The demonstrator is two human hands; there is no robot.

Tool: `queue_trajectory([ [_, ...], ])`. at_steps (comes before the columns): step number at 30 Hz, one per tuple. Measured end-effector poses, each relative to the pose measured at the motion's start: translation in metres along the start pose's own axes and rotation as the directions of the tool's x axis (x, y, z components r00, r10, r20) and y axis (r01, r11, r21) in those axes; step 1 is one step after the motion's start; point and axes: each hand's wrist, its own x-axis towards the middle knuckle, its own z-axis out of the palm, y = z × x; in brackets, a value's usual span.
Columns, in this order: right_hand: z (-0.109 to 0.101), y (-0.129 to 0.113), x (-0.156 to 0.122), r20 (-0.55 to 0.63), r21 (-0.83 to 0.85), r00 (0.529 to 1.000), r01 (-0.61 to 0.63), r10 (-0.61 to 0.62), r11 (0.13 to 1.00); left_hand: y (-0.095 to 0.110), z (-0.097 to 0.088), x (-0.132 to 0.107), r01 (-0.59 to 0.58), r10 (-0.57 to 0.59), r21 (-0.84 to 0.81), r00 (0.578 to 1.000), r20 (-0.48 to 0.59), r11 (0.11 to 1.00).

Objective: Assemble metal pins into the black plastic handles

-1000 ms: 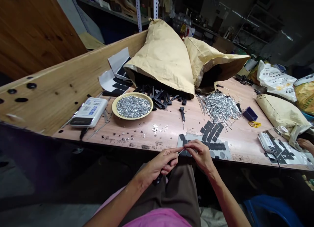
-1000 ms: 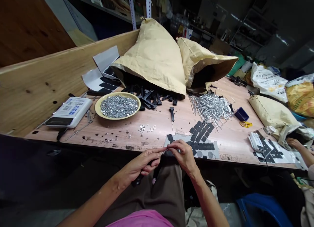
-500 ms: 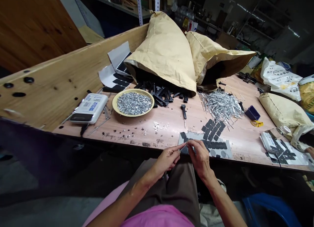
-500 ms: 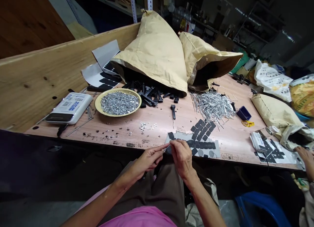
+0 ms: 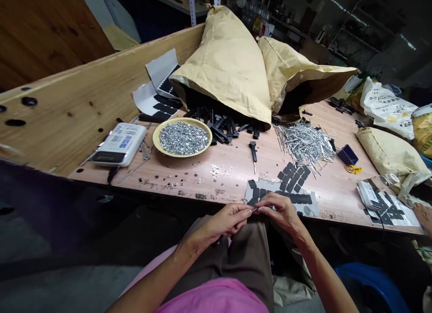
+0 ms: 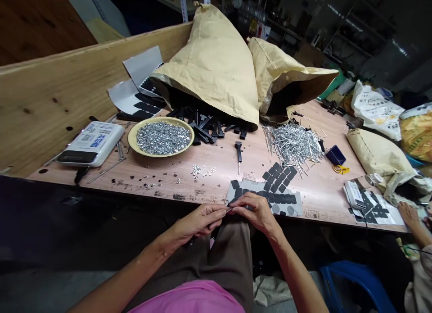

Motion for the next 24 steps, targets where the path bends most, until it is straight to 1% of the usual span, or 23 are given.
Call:
queue_trajectory([
  [2, -0.002, -0.002, 0.0, 0.048, -0.034, 0.999, 0.02, -0.018, 0.999, -0.001, 0.003, 0.0, -0.062, 0.068, 0.09, 0.996, -0.065, 0.994],
  [5, -0.005, -0.005, 0.0, 0.049, -0.094, 0.999, 0.023, -0.018, 0.995, -0.001, 0.007, 0.002, -0.117, 0.146, 0.203, 0.98, -0.134, 0.972],
  [6, -0.006, -0.006, -0.001, 0.037, -0.117, 0.999, 0.023, -0.018, 0.993, -0.001, 0.008, 0.002, -0.143, 0.189, 0.255, 0.968, -0.164, 0.956],
  [8, -0.005, -0.008, -0.002, 0.014, -0.176, 0.999, 0.032, -0.03, 0.984, -0.001, 0.011, 0.004, -0.21, 0.304, 0.369, 0.927, -0.218, 0.905],
  [10, -0.001, -0.008, -0.005, -0.004, -0.253, 0.999, 0.045, -0.048, 0.966, -0.003, 0.013, 0.005, -0.259, 0.4, 0.458, 0.884, -0.243, 0.85],
  [11, 0.002, -0.008, -0.007, -0.01, -0.294, 0.998, 0.052, -0.058, 0.954, -0.004, 0.014, 0.006, -0.27, 0.424, 0.484, 0.873, -0.242, 0.832],
  [15, 0.011, -0.004, -0.011, -0.011, -0.471, 0.995, 0.084, -0.101, 0.878, -0.008, 0.015, 0.007, -0.278, 0.444, 0.515, 0.865, -0.232, 0.811],
  [18, 0.009, -0.003, -0.012, -0.01, -0.589, 0.995, 0.071, -0.095, 0.805, -0.009, 0.015, 0.006, -0.272, 0.426, 0.497, 0.876, -0.227, 0.824],
  [19, 0.007, -0.004, -0.012, -0.022, -0.592, 0.996, 0.052, -0.081, 0.805, -0.008, 0.014, 0.006, -0.256, 0.397, 0.474, 0.89, -0.225, 0.842],
  [20, 0.004, -0.005, -0.012, -0.036, -0.569, 0.997, 0.031, -0.062, 0.822, -0.007, 0.013, 0.006, -0.234, 0.36, 0.444, 0.906, -0.224, 0.865],
  [22, -0.001, -0.008, -0.011, -0.04, -0.468, 0.999, 0.014, -0.036, 0.883, -0.005, 0.012, 0.006, -0.2, 0.303, 0.393, 0.927, -0.22, 0.897],
  [24, -0.005, -0.009, -0.01, -0.014, -0.353, 0.999, 0.032, -0.039, 0.935, -0.004, 0.013, 0.006, -0.215, 0.323, 0.407, 0.921, -0.216, 0.888],
])
